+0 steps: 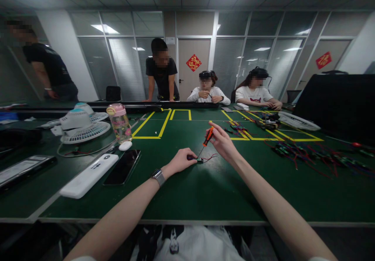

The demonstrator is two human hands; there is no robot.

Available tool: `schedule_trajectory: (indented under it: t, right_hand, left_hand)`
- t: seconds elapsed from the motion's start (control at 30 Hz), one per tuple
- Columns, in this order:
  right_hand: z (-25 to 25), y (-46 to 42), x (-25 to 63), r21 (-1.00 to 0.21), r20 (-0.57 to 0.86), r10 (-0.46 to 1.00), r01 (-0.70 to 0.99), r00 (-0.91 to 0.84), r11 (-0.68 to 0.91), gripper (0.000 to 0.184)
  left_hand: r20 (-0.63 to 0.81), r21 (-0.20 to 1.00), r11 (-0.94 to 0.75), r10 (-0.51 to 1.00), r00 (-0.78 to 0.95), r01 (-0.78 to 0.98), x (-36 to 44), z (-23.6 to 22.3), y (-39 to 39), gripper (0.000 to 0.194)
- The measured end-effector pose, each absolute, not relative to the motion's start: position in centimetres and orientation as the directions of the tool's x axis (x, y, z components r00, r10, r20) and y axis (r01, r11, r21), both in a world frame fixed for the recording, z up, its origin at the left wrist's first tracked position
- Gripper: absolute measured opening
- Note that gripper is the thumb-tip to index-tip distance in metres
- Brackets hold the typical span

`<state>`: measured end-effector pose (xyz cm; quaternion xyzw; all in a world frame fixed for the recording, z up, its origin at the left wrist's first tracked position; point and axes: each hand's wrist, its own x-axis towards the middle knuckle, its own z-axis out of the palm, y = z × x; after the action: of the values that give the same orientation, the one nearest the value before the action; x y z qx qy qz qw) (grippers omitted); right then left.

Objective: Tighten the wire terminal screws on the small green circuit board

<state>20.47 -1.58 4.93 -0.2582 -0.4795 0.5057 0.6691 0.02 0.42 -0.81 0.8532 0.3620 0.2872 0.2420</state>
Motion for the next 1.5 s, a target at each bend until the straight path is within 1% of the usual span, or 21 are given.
schedule_trajectory:
  t: [0.07,0.13,0.33,0.4,0.53,0.57,0.73,0.97,1.13,1.23,1.33,1.5]
  right_hand:
    - [5.02,-1.67,20.42,-0.827,0.389,0.921,-0.437,0.008,0.353,0.039]
    - [4.97,-1.57,20.45,-0.822,0.404,0.915,-0.434,0.011,0.369,0.034]
    - [4.53,-1.24,20.73,-0.821,0.416,0.906,-0.399,0.074,0.409,0.028]
    - [4.59,-1.37,20.75,-0.830,0.411,0.910,-0.389,0.059,0.400,0.029]
    - [4.97,-1.73,20.72,-0.835,0.397,0.918,-0.412,0.008,0.365,0.040]
    - [5.04,-1.77,20.72,-0.831,0.398,0.917,-0.422,0.003,0.362,0.040]
    - [4.96,-1.73,20.60,-0.818,0.399,0.917,-0.452,0.001,0.356,0.031]
    - [4.59,-1.49,20.39,-0.815,0.406,0.911,-0.419,0.079,0.400,0.029]
    - [4.83,-1.68,20.50,-0.820,0.417,0.909,-0.419,0.028,0.389,0.034]
    - [4.81,-1.70,20.49,-0.809,0.441,0.897,-0.419,0.029,0.411,0.029]
    - [4.56,-1.49,20.44,-0.811,0.451,0.891,-0.390,0.060,0.437,0.027]
    - [4.33,-1.29,20.29,-0.808,0.427,0.896,-0.394,0.122,0.438,0.030]
  left_hand:
    - [0.317,0.620,-0.621,0.757,0.572,0.479,0.03,-0.82,0.42,0.015]
    - [0.314,0.618,-0.621,0.757,0.573,0.481,0.03,-0.78,0.37,0.016]
    - [0.307,0.614,-0.621,0.756,0.578,0.487,-0.01,-0.46,0.13,0.017]
    - [0.305,0.616,-0.621,0.755,0.581,0.485,-0.02,-0.42,0.12,0.017]
    - [0.307,0.617,-0.622,0.754,0.581,0.481,0.00,-0.46,0.18,0.016]
    - [0.308,0.620,-0.621,0.755,0.579,0.480,0.02,-0.47,0.18,0.016]
    - [0.307,0.612,-0.618,0.761,0.572,0.494,0.13,-0.38,0.09,0.015]
    - [0.297,0.624,-0.607,0.767,0.569,0.493,0.15,-0.16,-0.05,0.014]
    - [0.298,0.624,-0.611,0.762,0.575,0.487,0.01,-0.40,0.10,0.016]
    - [0.296,0.629,-0.607,0.765,0.573,0.486,0.00,-0.53,0.19,0.016]
    - [0.300,0.624,-0.611,0.763,0.572,0.487,0.03,-0.66,0.29,0.016]
    - [0.301,0.627,-0.614,0.758,0.578,0.479,-0.03,-0.73,0.37,0.017]
